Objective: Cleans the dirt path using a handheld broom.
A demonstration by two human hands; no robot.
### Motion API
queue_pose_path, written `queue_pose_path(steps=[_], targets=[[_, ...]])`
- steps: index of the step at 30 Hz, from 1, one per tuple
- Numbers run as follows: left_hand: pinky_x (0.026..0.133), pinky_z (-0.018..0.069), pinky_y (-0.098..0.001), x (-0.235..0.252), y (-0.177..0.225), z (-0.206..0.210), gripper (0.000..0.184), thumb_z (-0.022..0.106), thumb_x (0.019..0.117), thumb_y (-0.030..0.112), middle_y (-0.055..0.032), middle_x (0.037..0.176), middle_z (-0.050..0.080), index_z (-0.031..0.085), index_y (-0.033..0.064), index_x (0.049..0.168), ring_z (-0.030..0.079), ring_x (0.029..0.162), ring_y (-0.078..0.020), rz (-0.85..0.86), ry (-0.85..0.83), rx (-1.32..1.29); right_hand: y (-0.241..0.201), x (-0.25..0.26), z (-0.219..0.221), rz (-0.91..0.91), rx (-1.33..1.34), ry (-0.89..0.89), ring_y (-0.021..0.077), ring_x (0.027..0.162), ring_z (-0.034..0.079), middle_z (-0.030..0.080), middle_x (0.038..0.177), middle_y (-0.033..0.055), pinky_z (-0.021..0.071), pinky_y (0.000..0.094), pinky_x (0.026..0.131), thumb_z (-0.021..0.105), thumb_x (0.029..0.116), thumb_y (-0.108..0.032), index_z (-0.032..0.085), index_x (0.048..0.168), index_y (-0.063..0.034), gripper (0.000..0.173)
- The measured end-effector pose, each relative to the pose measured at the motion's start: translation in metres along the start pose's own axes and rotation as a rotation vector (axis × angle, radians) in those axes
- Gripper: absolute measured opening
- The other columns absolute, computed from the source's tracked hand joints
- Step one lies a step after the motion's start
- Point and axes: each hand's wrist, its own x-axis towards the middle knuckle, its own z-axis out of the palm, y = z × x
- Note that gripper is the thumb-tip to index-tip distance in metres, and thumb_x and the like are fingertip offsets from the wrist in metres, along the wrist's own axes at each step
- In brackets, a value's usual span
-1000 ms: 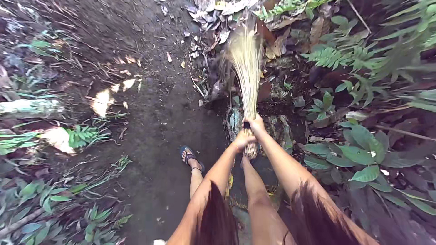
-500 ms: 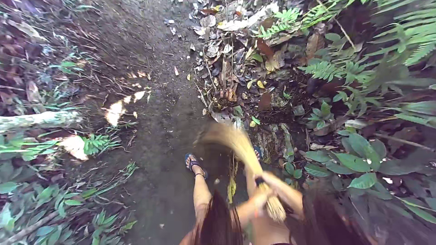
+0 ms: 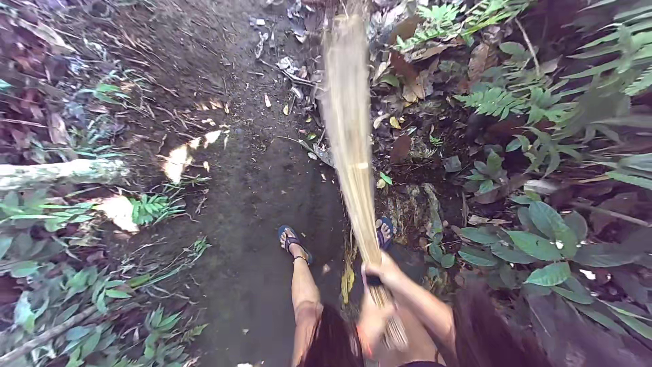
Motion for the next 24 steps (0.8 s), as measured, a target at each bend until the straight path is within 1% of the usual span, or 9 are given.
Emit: queue_pose_path(steps=[2,5,8,12,15,17,21,23,24], targets=[[0.093,0.0556,-0.0394,-0.055,-0.031,0.032,0.077,0.076,0.0844,0.0,-0.0234,0.117,0.063,0.031,-0.0084,0.147,0.067,0.101,-0.0223,-0.127,0.087,-0.125,0.032,-0.044,-0.004,0.258,0.069,-0.103,0.0156,0.065,0.066,0.065,0.079,0.0071,0.0591,0.0321,0.064,0.059,0.0952,0.001,0.047,0.125,-0.0004,0.032],[0.075,0.0551,-0.0343,-0.027,-0.042,0.046,0.031,0.065,0.0958,0.013,-0.0075,0.091,0.064,0.055,-0.0004,0.122,0.063,0.078,-0.0136,-0.264,-0.033,-0.157,0.06,-0.022,-0.034,0.42,0.174,-0.041,0.0152,0.059,0.064,0.064,0.071,0.006,0.0577,0.031,0.057,0.055,0.0988,-0.005,0.055,0.106,-0.0029,0.008],[0.079,0.0574,-0.0382,0.084,0.017,0.029,0.039,0.06,0.0995,0.013,-0.0105,0.1,0.067,0.049,0.0014,0.134,0.067,0.085,-0.0176,-0.17,-0.276,0.004,0.0,0.05,-0.059,0.092,0.121,0.238,0.0147,0.065,0.063,0.066,0.078,0.0077,0.0556,0.0322,0.062,0.062,0.097,-0.01,0.059,0.114,0.0021,0.021],[0.081,0.0591,-0.0375,0.158,0.094,0.004,0.068,0.067,0.0876,0.0,-0.0174,0.106,0.066,0.033,-0.0051,0.146,0.068,0.086,-0.0199,0.125,-0.249,0.115,-0.087,0.118,-0.049,-0.232,0.196,0.275,0.0188,0.068,0.067,0.065,0.087,0.0129,0.0605,0.0348,0.067,0.058,0.1019,-0.006,0.044,0.136,0.0031,0.038],[0.086,0.0587,-0.0382,0.114,0.069,-0.007,0.101,0.072,0.0777,-0.001,-0.0196,0.118,0.063,0.011,0.0004,0.158,0.069,0.095,-0.021,0.156,-0.176,0.006,-0.072,0.086,-0.027,-0.251,0.091,0.167,0.0208,0.072,0.069,0.067,0.09,0.0144,0.062,0.0372,0.07,0.065,0.0951,-0.005,0.036,0.143,0.0022,0.056],[0.087,0.0589,-0.0379,0.038,0.03,0.011,0.104,0.073,0.0784,-0.001,-0.0183,0.118,0.063,0.008,0.0035,0.159,0.069,0.096,-0.0199,0.06,-0.115,-0.116,-0.039,0.021,-0.018,-0.1,0.006,0.081,0.0208,0.077,0.069,0.068,0.094,0.0141,0.0606,0.0386,0.074,0.067,0.0923,-0.004,0.042,0.14,0.0035,0.055],[0.069,0.0596,-0.0318,-0.065,-0.042,0.066,0.044,0.065,0.0883,-0.004,-0.0189,0.093,0.068,0.046,-0.0136,0.127,0.069,0.078,-0.0175,0.164,0.038,-0.414,0.015,-0.068,-0.019,0.435,0.064,-0.044,0.0145,0.058,0.063,0.063,0.07,0.0055,0.0561,0.029,0.056,0.052,0.1029,-0.006,0.053,0.108,-0.0026,0.006],[0.079,0.0508,-0.0335,-0.061,0.034,0.075,0.019,0.052,0.1029,0.008,-0.0072,0.092,0.059,0.054,0.0027,0.121,0.058,0.08,-0.0149,-0.362,0.018,-0.276,0.02,-0.052,-0.036,0.4,0.099,0.055,0.0116,0.052,0.059,0.061,0.063,0.0032,0.0505,0.0267,0.049,0.05,0.1025,-0.009,0.056,0.096,-0.0039,0.01],[0.079,0.053,-0.0354,-0.031,0.045,0.068,0.022,0.05,0.1043,0.012,-0.0071,0.094,0.061,0.054,0.0048,0.124,0.061,0.082,-0.0156,-0.389,-0.108,-0.21,0.014,-0.029,-0.049,0.299,0.123,0.123,0.0112,0.053,0.059,0.063,0.065,0.0036,0.051,0.0266,0.049,0.055,0.1006,-0.01,0.059,0.098,-0.0021,0.01]])
